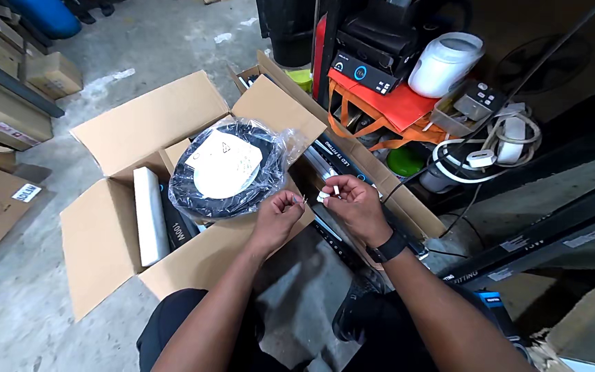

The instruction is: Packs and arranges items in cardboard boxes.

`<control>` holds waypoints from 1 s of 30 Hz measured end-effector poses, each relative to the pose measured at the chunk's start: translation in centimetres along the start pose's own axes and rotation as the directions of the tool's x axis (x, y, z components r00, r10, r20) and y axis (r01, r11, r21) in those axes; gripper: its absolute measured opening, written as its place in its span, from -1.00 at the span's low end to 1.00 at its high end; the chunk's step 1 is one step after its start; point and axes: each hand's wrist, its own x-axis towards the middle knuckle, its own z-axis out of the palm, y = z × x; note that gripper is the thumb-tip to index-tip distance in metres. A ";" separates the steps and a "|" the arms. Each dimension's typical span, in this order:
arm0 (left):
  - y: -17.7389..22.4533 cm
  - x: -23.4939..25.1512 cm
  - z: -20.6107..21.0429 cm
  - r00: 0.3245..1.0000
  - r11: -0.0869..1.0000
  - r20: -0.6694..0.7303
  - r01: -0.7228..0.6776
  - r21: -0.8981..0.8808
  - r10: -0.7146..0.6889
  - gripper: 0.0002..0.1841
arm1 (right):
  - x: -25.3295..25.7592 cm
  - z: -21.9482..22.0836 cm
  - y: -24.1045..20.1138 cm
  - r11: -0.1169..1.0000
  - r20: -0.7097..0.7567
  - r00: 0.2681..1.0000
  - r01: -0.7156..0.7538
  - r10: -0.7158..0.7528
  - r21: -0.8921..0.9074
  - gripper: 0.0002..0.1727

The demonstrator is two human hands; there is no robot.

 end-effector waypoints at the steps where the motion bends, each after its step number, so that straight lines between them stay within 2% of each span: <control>1: 0.0 0.0 0.0 1.000 1.000 -0.001 0.005 -0.002 -0.005 -0.97 | -0.1 0.0 0.0 1.000 -0.003 1.000 -0.004 0.004 0.016 -0.58; 8: 0.2 0.0 0.1 0.998 0.999 0.060 0.008 0.045 -0.011 -0.93 | -0.1 0.1 -0.1 0.997 0.015 1.000 0.002 -0.003 0.082 -0.61; 21: 0.0 0.2 -0.5 0.985 0.999 0.175 0.001 0.044 -0.008 -0.89 | 0.1 0.0 -0.1 0.998 0.060 0.998 0.022 -0.026 0.067 -0.61; 30: 0.4 0.3 -0.6 0.983 0.998 0.184 0.005 0.055 -0.015 -0.90 | 0.1 -0.2 -0.1 0.995 0.099 0.993 0.052 -0.060 0.088 -0.59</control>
